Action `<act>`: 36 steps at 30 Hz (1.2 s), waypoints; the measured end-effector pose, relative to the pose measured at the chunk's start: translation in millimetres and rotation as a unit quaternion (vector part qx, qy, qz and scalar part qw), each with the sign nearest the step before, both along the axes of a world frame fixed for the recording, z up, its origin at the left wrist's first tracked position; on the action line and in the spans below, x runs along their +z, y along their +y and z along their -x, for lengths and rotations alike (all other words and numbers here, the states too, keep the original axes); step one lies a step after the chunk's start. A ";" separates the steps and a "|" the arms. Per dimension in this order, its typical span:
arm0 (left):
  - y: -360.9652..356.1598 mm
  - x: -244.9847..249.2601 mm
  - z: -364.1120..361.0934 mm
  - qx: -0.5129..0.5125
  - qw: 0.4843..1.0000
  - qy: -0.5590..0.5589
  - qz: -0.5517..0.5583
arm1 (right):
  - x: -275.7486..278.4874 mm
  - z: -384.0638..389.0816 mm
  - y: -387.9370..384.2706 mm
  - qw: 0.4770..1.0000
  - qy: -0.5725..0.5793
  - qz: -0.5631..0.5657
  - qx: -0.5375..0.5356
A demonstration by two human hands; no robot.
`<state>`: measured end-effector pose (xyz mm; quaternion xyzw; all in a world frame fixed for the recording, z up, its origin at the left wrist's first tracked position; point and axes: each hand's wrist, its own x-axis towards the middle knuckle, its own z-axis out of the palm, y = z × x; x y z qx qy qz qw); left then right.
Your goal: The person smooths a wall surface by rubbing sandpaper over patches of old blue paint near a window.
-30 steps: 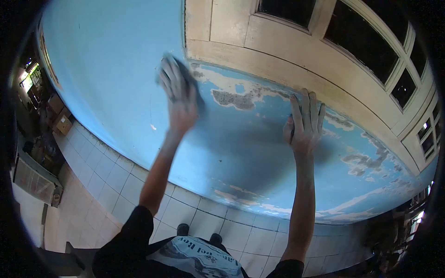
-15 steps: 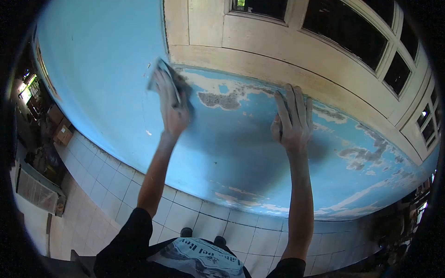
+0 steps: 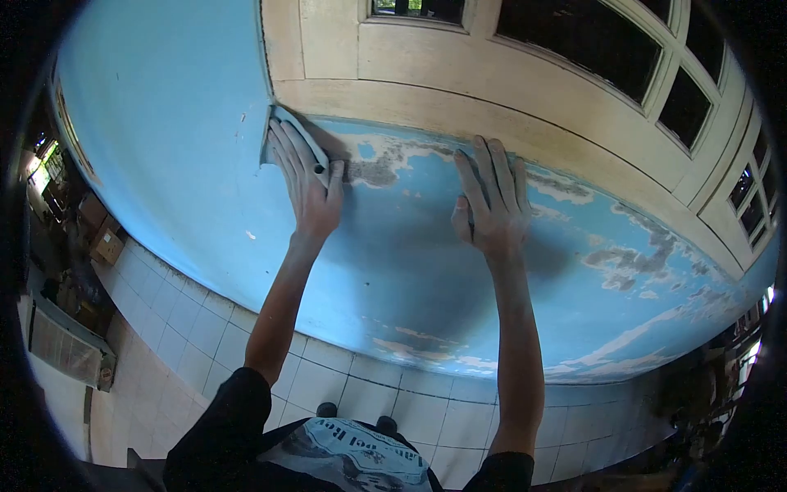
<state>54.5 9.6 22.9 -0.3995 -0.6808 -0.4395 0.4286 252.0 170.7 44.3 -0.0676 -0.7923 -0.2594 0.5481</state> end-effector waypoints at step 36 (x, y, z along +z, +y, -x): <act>1.7 -28.9 10.0 -0.143 0.964 -0.141 -0.174 | 3.1 -1.8 -2.0 0.999 0.012 0.002 0.045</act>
